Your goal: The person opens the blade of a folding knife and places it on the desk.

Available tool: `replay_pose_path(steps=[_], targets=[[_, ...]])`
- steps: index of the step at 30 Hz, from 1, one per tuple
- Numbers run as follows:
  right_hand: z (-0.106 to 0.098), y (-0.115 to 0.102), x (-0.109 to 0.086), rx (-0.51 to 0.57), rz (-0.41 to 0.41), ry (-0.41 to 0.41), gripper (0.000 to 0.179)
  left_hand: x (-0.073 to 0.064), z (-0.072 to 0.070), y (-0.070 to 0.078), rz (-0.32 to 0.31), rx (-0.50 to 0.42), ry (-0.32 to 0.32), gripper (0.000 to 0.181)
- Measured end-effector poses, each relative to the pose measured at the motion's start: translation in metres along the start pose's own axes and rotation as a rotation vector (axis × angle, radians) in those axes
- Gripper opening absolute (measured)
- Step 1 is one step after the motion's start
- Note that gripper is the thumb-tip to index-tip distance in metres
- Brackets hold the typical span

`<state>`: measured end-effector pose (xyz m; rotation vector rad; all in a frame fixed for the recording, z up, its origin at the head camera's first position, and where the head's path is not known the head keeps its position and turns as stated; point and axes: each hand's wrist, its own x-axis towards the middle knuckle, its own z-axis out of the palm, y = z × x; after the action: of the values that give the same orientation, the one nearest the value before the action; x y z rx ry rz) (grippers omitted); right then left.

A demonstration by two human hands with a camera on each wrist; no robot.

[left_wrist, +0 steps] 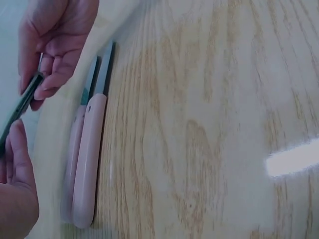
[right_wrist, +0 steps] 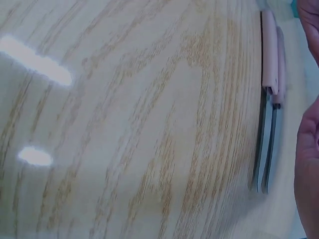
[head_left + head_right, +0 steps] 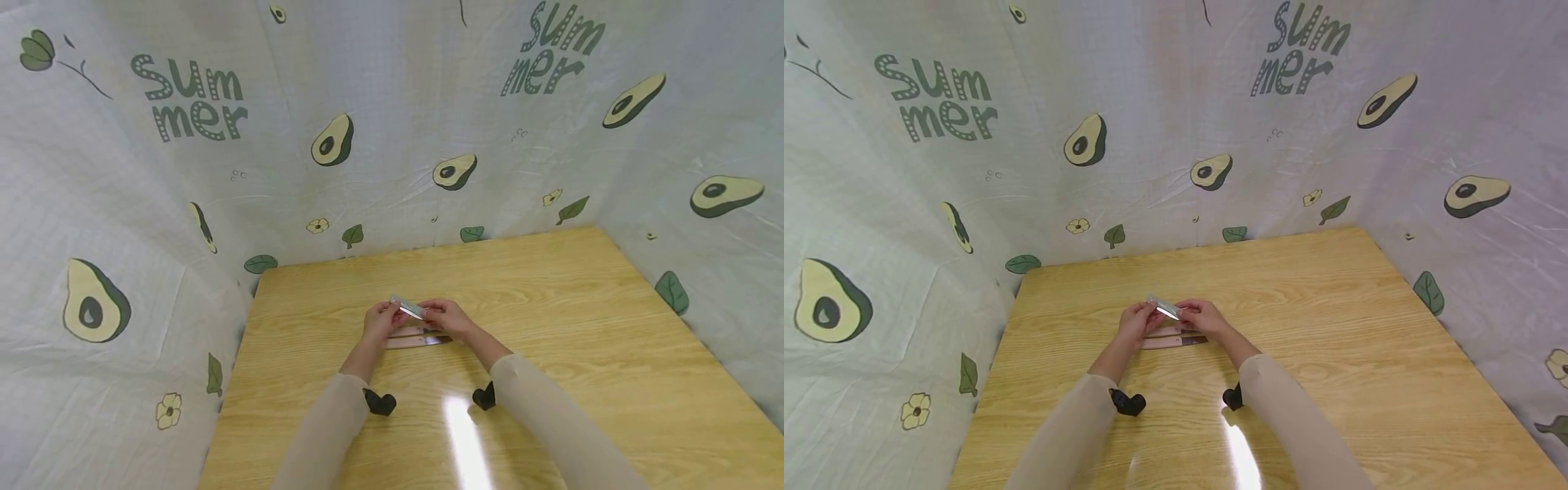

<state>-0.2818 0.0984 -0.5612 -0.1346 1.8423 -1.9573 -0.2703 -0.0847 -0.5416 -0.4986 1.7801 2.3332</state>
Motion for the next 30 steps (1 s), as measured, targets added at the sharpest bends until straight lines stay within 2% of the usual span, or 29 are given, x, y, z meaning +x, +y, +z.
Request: replay_pose_path(steps=[4,9,11,14,18,22,30], targets=[[-0.0011,-0.0014,-0.0001,0.026,-0.003,0.026,0.035,-0.0004,-0.001,-0.0014,0.023,0.043,0.009,0.01],[-0.0039,-0.0038,-0.0005,0.047,-0.033,0.027,0.04,-0.0023,-0.0038,-0.0023,0.058,0.204,0.036,0.02],[-0.0044,-0.0044,-0.0004,0.075,-0.045,0.025,0.043,-0.0029,-0.0046,-0.0026,0.063,0.254,0.012,0.025],[-0.0047,-0.0038,0.0004,0.122,-0.047,0.038,0.047,-0.003,-0.0065,-0.0043,0.053,0.292,-0.064,0.03],[-0.0031,-0.0022,0.0017,0.131,-0.038,0.068,0.047,-0.0032,-0.0083,-0.0072,0.034,0.312,-0.146,0.033],[-0.0006,-0.0023,0.0017,0.136,-0.037,0.091,0.044,-0.0041,-0.0077,-0.0073,0.027,0.32,-0.164,0.032],[-0.0011,-0.0012,0.0,0.189,-0.079,0.084,0.045,-0.0051,-0.0054,-0.0048,0.017,0.295,-0.214,0.034]])
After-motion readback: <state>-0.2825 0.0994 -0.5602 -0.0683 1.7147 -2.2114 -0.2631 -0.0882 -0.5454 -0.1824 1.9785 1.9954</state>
